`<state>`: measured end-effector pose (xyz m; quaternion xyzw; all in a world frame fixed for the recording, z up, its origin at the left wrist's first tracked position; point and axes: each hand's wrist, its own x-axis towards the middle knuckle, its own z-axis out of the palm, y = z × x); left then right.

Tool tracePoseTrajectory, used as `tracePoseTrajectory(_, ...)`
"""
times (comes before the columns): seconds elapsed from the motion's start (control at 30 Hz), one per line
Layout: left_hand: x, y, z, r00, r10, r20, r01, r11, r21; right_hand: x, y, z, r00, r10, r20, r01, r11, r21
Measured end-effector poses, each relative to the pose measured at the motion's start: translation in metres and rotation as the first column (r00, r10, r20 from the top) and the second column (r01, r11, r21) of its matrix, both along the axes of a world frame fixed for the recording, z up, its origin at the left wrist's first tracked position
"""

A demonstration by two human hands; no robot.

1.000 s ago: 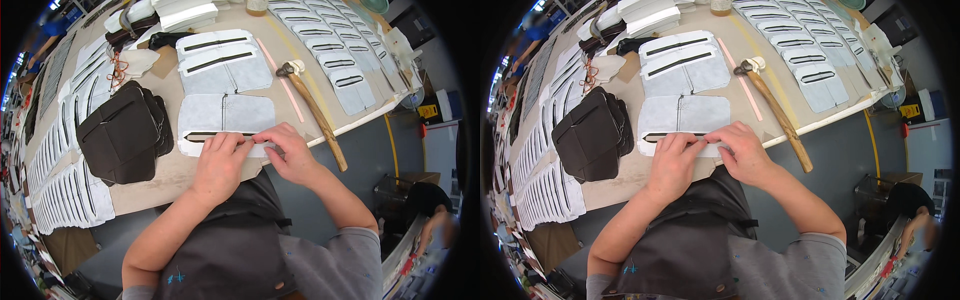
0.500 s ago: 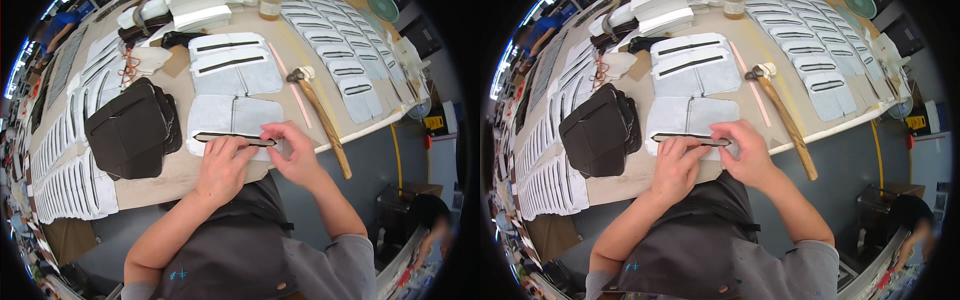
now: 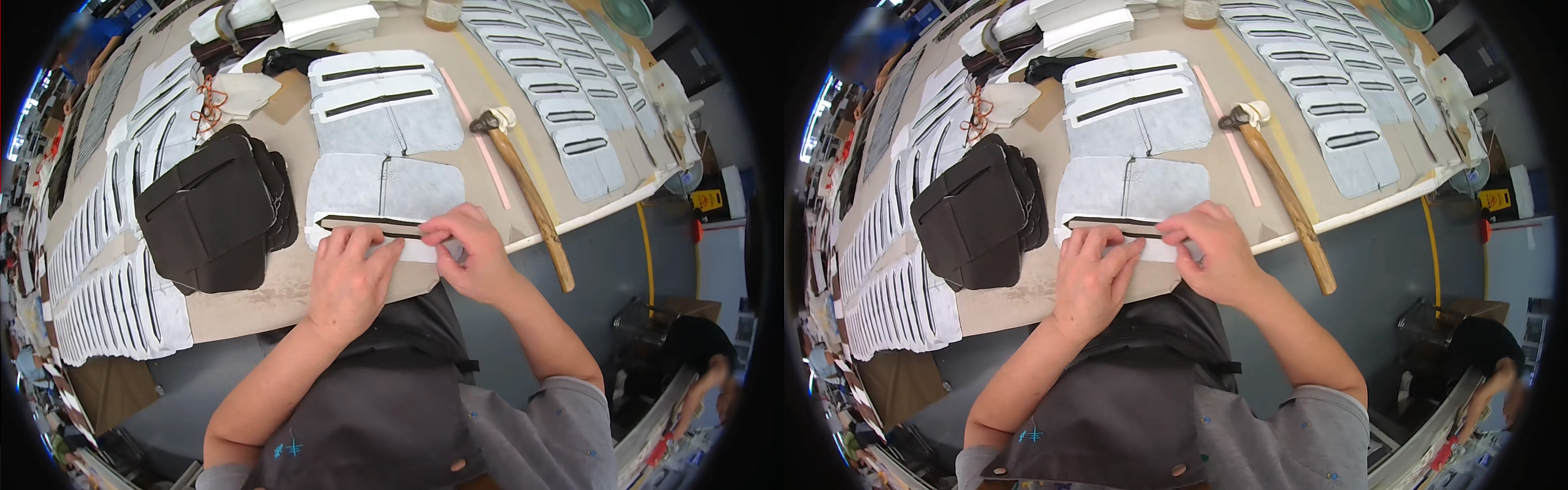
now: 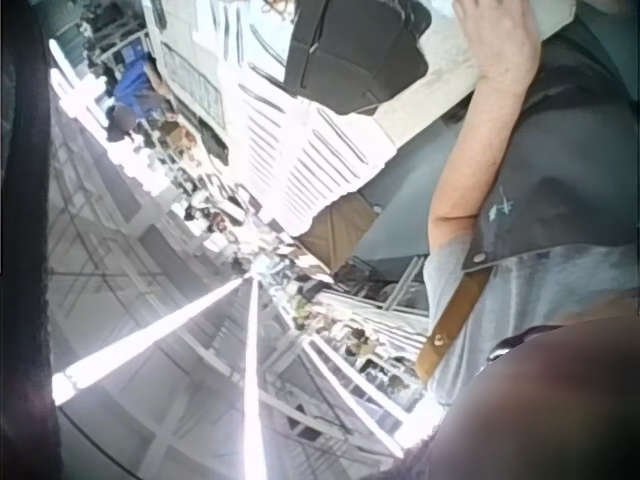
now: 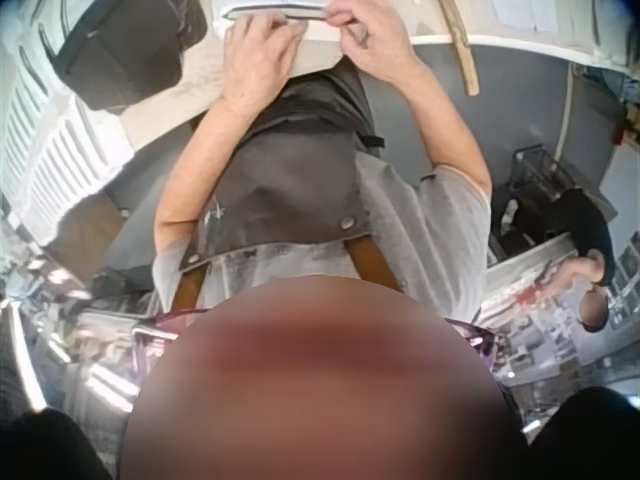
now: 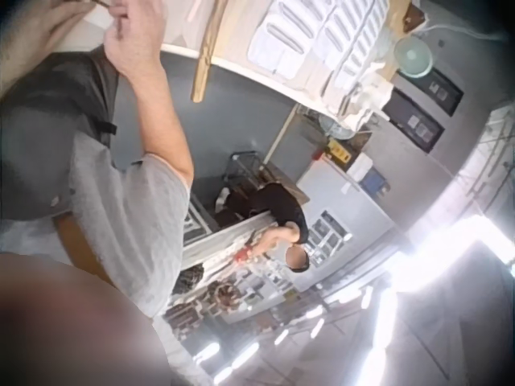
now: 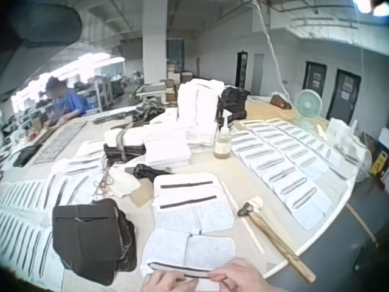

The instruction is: The recorder is assembling small leather pocket components by aligning pieces, flattening them, and using a hammer to secure the edges on a workshop table.

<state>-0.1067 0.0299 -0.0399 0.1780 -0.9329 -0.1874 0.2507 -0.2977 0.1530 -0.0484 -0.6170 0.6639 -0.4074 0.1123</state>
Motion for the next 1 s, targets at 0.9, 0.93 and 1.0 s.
tracePoseTrajectory(0.9,0.027,-0.022,-0.003,0.996,0.094,-0.013,-0.093,0.995,0.033,0.041,-0.026,0.006,0.966,-0.043,0.256,0.038,0.999,0.022)
tracePoseTrajectory(0.93,0.027,-0.021,-0.003,0.995,0.095,-0.011,-0.094,0.995,0.037,0.043,-0.026,0.007,0.972,-0.051,0.231,0.043,0.998,0.04)
tracePoseTrajectory(1.0,0.028,-0.021,-0.003,0.996,0.092,-0.012,-0.091,0.993,0.068,0.041,-0.023,0.008,0.995,-0.019,0.098,0.013,0.998,0.064)
